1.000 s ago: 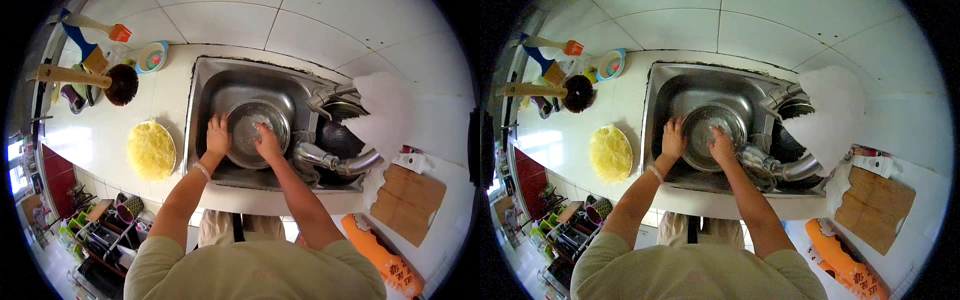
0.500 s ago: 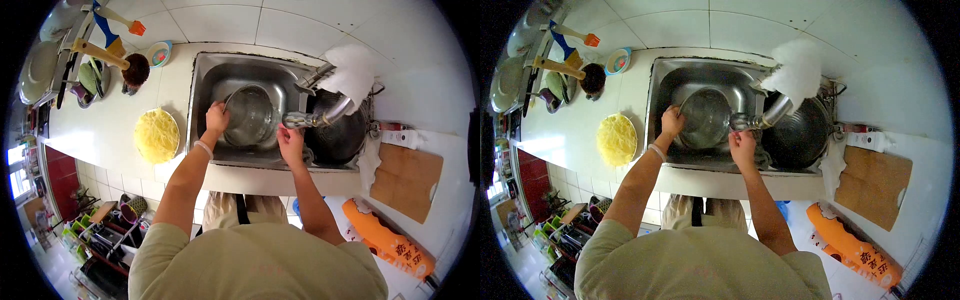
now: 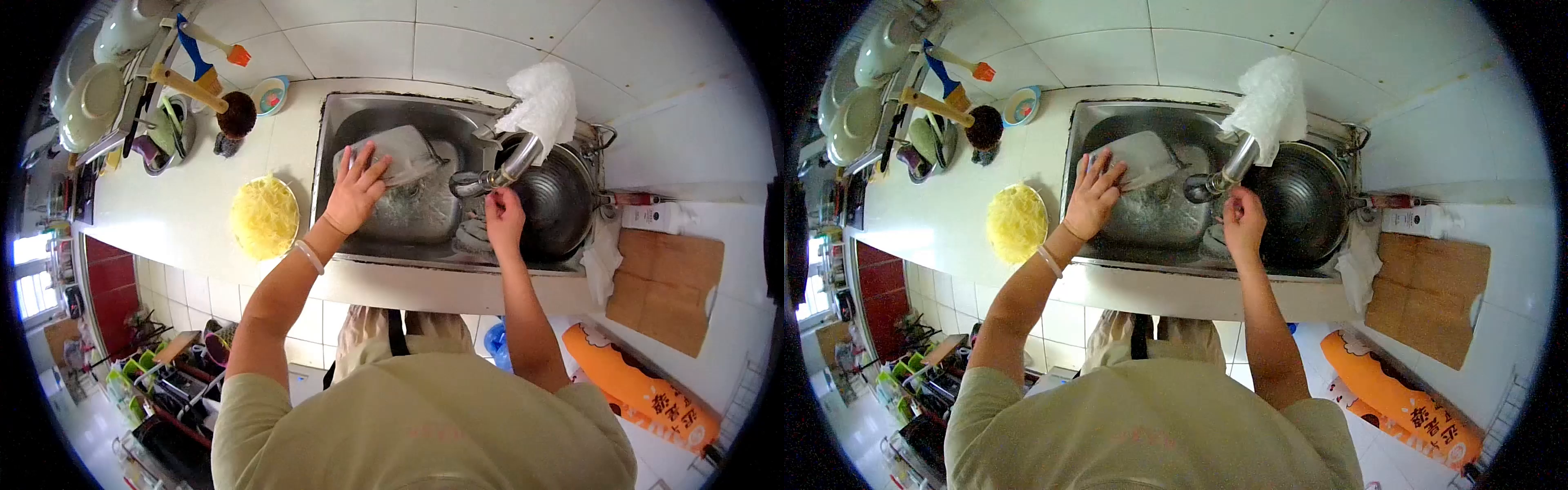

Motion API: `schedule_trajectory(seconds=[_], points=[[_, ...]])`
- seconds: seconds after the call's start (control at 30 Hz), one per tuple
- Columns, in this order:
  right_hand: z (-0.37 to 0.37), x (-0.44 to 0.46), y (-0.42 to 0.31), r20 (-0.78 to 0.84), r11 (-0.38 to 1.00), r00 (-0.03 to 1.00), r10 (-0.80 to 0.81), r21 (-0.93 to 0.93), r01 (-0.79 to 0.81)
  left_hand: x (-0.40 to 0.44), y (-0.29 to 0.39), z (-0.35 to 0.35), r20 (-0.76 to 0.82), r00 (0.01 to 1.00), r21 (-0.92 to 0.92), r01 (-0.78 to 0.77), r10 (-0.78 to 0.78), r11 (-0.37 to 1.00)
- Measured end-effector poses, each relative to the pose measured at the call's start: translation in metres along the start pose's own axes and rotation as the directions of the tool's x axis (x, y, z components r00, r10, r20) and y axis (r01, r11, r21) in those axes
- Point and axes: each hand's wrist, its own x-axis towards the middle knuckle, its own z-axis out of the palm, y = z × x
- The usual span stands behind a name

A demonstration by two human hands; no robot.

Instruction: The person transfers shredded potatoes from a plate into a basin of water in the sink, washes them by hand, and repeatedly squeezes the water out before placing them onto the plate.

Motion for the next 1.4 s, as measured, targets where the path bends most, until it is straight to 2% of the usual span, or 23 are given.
schedule_trajectory(seconds=[0.07,0.2,0.27,0.3,0.37,0.43,0.5,0.53,0.6,0.63,0.7,0.77,0.8,0.83,0.9,0.97,1.03,1.07,1.13,1.2,1.3,1.37,1.4], points=[[-0.001,0.019,-0.002,-0.041,1.000,0.999,-0.027,-0.005,0.026,0.006,0.006,-0.020,0.008,0.993,0.027,-0.116,0.116,0.993],[0.008,0.057,-0.012,-0.130,0.988,0.979,-0.154,-0.039,0.150,0.017,0.006,-0.040,-0.046,0.988,0.061,-0.145,0.148,0.988],[0.009,0.068,-0.006,-0.060,0.944,0.961,-0.269,-0.216,0.251,0.019,0.003,-0.043,-0.135,0.990,0.026,-0.035,0.039,0.999],[0.010,0.072,-0.011,-0.056,0.942,0.960,-0.274,-0.215,0.256,0.018,-0.002,-0.043,-0.138,0.990,0.029,-0.031,0.035,0.999],[0.015,0.079,-0.020,-0.063,0.855,0.884,-0.463,-0.293,0.427,0.013,-0.014,-0.036,-0.202,0.960,-0.074,0.183,-0.194,0.980],[0.020,0.089,-0.014,-0.028,0.836,0.876,-0.481,-0.315,0.449,0.004,-0.027,-0.015,-0.311,0.909,-0.168,0.234,-0.277,0.958],[0.020,0.096,-0.013,0.080,0.791,0.854,-0.513,-0.342,0.507,-0.014,-0.035,0.012,-0.183,0.643,-0.474,0.605,-0.744,0.640],[0.022,0.097,-0.011,0.067,0.799,0.869,-0.490,-0.365,0.478,-0.031,-0.044,0.039,-0.182,0.640,-0.479,0.606,-0.747,0.635],[0.027,0.099,-0.002,0.052,0.795,0.870,-0.490,-0.383,0.470,-0.069,-0.058,0.102,0.109,0.360,-0.507,0.822,-0.926,0.260],[0.028,0.099,0.002,0.034,0.794,0.872,-0.488,-0.397,0.460,-0.077,-0.055,0.120,0.117,0.357,-0.512,0.821,-0.927,0.252],[0.032,0.084,0.001,0.069,0.821,0.929,-0.364,-0.447,0.355,-0.090,-0.041,0.149,0.266,0.097,-0.544,0.837,-0.959,-0.066],[0.041,0.066,0.008,0.028,0.847,0.860,-0.510,-0.162,0.507,-0.106,-0.030,0.175,0.304,0.067,-0.620,0.771,-0.950,-0.144],[0.041,0.063,0.010,0.028,0.688,0.779,-0.626,-0.451,0.568,-0.120,-0.031,0.199,0.338,0.053,-0.653,0.732,-0.940,-0.194],[0.040,0.063,0.007,0.034,0.684,0.778,-0.627,-0.455,0.571,-0.121,-0.029,0.204,0.342,0.050,-0.655,0.729,-0.938,-0.200],[0.039,0.059,0.001,0.003,0.816,0.841,-0.541,-0.240,0.526,-0.126,-0.024,0.212,0.361,0.042,-0.623,0.754,-0.932,-0.207],[0.037,0.058,0.004,0.055,0.915,0.931,-0.361,-0.172,0.365,-0.132,-0.029,0.218,0.340,0.054,-0.610,0.772,-0.939,-0.177],[0.037,0.058,0.017,0.117,0.930,0.936,-0.333,-0.119,0.346,-0.124,-0.031,0.201,0.296,0.145,-0.283,0.957,-0.944,0.059],[0.037,0.056,0.020,0.135,0.950,0.946,-0.294,-0.067,0.304,-0.122,-0.031,0.195,0.295,0.141,-0.284,0.957,-0.945,0.054],[0.038,0.054,0.009,0.086,0.912,0.924,-0.374,-0.145,0.383,-0.121,-0.033,0.187,0.449,0.091,-0.035,0.996,-0.889,0.084],[0.042,0.054,0.005,0.041,0.862,0.888,-0.458,-0.223,0.455,-0.115,-0.029,0.180,0.478,0.023,0.004,1.000,-0.878,0.028],[0.041,0.057,0.018,0.028,0.964,0.968,-0.250,0.104,0.246,-0.111,-0.024,0.177,0.531,-0.090,0.057,0.996,-0.843,-0.070],[0.041,0.047,0.011,-0.121,0.935,0.928,-0.351,-0.086,0.343,-0.102,-0.018,0.161,0.519,-0.008,0.137,0.988,-0.855,0.074],[0.041,0.036,-0.002,-0.166,0.979,0.977,-0.130,-0.178,0.100,-0.098,-0.013,0.146,0.487,0.134,0.107,0.972,-0.863,0.211]])
